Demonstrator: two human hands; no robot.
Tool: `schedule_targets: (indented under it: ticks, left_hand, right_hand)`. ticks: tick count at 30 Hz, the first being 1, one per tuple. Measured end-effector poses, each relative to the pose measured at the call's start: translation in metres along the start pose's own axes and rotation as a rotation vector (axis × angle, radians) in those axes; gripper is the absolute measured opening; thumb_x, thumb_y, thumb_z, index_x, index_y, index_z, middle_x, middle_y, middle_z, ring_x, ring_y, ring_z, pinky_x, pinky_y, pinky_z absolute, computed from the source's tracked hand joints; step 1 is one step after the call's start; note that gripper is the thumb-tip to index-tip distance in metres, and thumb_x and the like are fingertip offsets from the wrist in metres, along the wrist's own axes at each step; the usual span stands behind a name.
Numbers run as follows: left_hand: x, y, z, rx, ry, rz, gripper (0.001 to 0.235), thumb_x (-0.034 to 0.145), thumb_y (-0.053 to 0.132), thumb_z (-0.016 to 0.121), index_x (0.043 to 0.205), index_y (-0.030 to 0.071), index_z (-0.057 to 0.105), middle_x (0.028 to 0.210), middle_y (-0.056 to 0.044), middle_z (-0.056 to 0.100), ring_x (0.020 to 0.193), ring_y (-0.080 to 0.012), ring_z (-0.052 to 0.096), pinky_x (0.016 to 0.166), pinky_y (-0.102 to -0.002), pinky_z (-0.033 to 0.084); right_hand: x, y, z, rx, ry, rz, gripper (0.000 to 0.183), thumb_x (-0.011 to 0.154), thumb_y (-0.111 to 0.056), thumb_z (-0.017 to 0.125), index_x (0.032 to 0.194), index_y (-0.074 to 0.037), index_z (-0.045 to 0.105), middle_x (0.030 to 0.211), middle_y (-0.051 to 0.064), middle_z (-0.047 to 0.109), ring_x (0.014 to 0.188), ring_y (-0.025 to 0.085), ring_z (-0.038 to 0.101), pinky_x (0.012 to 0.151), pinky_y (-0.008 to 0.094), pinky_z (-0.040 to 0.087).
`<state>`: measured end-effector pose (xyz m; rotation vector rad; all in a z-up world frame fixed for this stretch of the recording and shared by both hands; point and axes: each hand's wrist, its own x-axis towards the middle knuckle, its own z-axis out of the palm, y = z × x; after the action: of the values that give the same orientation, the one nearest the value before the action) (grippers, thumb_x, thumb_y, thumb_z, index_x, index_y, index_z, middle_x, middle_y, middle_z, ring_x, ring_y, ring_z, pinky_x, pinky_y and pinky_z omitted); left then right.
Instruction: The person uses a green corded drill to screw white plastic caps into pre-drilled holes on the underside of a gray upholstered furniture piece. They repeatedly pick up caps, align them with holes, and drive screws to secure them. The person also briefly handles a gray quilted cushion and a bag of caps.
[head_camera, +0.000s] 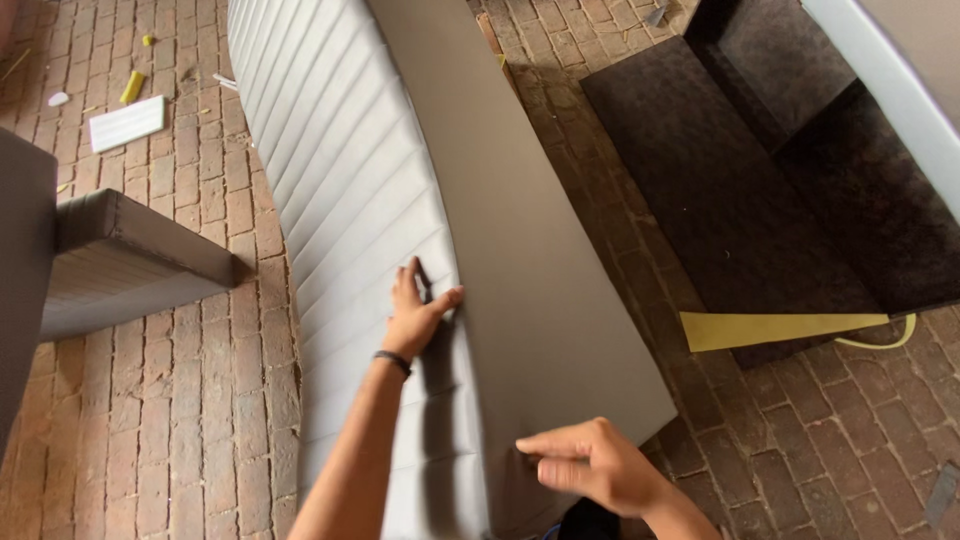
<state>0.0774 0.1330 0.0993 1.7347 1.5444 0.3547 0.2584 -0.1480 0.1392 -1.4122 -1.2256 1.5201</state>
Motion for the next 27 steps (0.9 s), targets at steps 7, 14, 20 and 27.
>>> schedule_targets:
  ticks: [7, 14, 20, 27]
  left_hand:
    - [-0.006, -0.037, -0.024, -0.205, 0.132, 0.104, 0.095, 0.078, 0.037, 0.065, 0.159, 0.006, 0.027, 0.168, -0.018, 0.028, 0.154, -0.0325, 0.032, 0.123, -0.042, 0.029]
    - [-0.018, -0.073, -0.063, -0.31, 0.087, 0.02, 0.089, 0.089, 0.047, 0.054, 0.164, 0.013, 0.018, 0.172, -0.013, 0.015, 0.158, -0.028, 0.014, 0.122, -0.041, 0.018]
    - [0.012, -0.097, -0.111, -0.495, 0.018, 0.11, 0.089, 0.092, 0.049, 0.055, 0.163, 0.014, 0.013, 0.174, -0.009, 0.008, 0.16, -0.0241, 0.003, 0.124, -0.041, 0.01]
    - [0.066, -0.135, -0.166, -0.472, 0.098, 0.087, 0.087, 0.089, 0.039, 0.059, 0.164, 0.02, 0.02, 0.172, -0.009, 0.016, 0.157, -0.0229, 0.012, 0.121, -0.038, 0.015]
  right_hand:
    - [0.078, 0.108, -0.066, -0.332, 0.364, 0.275, 0.081, 0.081, -0.059, 0.07, 0.15, -0.019, 0.05, 0.161, 0.007, 0.041, 0.147, 0.031, 0.041, 0.117, 0.045, 0.04]
    - [0.161, 0.174, -0.121, -0.476, 0.426, 0.446, 0.09, 0.092, -0.07, 0.053, 0.161, -0.018, 0.026, 0.169, 0.014, 0.018, 0.152, 0.036, 0.025, 0.123, 0.048, 0.026]
    - [0.234, 0.134, -0.098, -0.372, 0.63, 0.598, 0.095, 0.091, -0.077, 0.039, 0.164, -0.018, 0.026, 0.162, 0.015, 0.041, 0.147, 0.037, 0.041, 0.12, 0.052, 0.036]
    - [0.263, 0.114, -0.058, -0.347, 0.614, 0.756, 0.102, 0.088, -0.082, 0.031, 0.164, -0.015, 0.029, 0.16, 0.015, 0.047, 0.144, 0.034, 0.05, 0.114, 0.049, 0.046]
